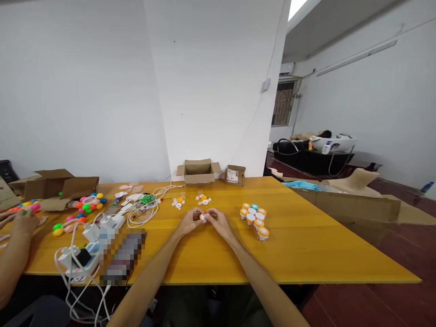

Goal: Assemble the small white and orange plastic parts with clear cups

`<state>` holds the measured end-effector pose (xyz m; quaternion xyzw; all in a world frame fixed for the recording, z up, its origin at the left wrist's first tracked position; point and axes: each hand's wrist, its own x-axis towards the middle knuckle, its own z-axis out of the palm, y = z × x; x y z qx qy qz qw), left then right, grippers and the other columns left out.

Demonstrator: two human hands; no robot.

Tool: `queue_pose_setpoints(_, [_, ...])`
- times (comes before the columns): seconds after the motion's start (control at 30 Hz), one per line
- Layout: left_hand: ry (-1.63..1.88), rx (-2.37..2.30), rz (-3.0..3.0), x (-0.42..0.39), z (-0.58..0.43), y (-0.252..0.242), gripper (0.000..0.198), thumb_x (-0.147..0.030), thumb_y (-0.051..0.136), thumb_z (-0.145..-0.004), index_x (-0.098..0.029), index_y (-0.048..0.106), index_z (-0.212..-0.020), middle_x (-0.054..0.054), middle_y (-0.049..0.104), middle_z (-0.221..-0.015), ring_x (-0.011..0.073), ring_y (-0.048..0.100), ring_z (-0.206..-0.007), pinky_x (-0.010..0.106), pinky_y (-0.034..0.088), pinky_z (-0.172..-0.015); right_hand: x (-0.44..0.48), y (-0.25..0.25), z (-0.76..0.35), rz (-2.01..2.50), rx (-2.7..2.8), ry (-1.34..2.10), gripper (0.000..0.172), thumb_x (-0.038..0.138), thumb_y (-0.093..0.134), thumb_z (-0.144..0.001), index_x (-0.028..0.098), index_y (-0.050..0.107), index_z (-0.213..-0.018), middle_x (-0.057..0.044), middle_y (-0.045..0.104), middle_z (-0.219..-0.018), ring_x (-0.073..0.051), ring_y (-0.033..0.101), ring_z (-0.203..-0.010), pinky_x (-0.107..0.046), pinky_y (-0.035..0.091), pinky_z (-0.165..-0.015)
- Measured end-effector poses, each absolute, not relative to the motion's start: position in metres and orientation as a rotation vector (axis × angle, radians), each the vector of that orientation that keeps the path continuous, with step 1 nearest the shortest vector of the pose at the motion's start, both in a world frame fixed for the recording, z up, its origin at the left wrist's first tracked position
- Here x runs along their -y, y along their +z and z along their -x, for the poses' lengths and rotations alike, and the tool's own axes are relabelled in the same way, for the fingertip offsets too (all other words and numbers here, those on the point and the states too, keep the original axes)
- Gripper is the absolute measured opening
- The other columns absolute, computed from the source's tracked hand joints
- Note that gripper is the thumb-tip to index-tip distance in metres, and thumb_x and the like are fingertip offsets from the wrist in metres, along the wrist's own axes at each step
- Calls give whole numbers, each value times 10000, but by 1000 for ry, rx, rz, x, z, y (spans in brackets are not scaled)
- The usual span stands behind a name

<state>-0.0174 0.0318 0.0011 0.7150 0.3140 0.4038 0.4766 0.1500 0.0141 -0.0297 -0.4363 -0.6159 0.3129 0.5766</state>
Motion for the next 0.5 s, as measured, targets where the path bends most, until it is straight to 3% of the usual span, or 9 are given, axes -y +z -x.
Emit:
queue_pose_setpoints(0.07, [993,-765,-1742,-32,17,2,402,-443,859,-628,-187,646,-854,9,688,-805,162,626,-773,282,487,-760,-14,-29,-150,985,1466,688,257,430,681,-740,228,703,-898,-35,744,-919,-212,669,-817,-347,539,-782])
queue_pose_setpoints(0.2, [991,-794,-1742,-31,17,2,449,-494,852,-626,-183,640,-871,12,682,-788,165,613,-756,288,480,-746,-13,-29,-150,1043,1424,622,402,416,715,-703,242,689,-1065,-39,736,-1047,-202,661,-826,-348,535,-791])
queue_pose_setpoints(0.37, [969,-793,-1754,-29,17,2,450,-498,857,-602,-193,632,-843,1,666,-773,164,603,-745,290,476,-739,-7,-23,-152,1198,1461,641,271,499,670,-766,229,670,-759,-30,714,-743,-212,639,-693,-335,508,-678])
queue_pose_setpoints(0.5, [966,-801,-1751,-29,18,3,458,-511,855,-605,-195,630,-847,0,666,-774,162,603,-743,286,478,-733,-5,-19,-152,1056,1526,668,219,439,657,-773,231,684,-833,-17,730,-812,-204,652,-756,-320,515,-723])
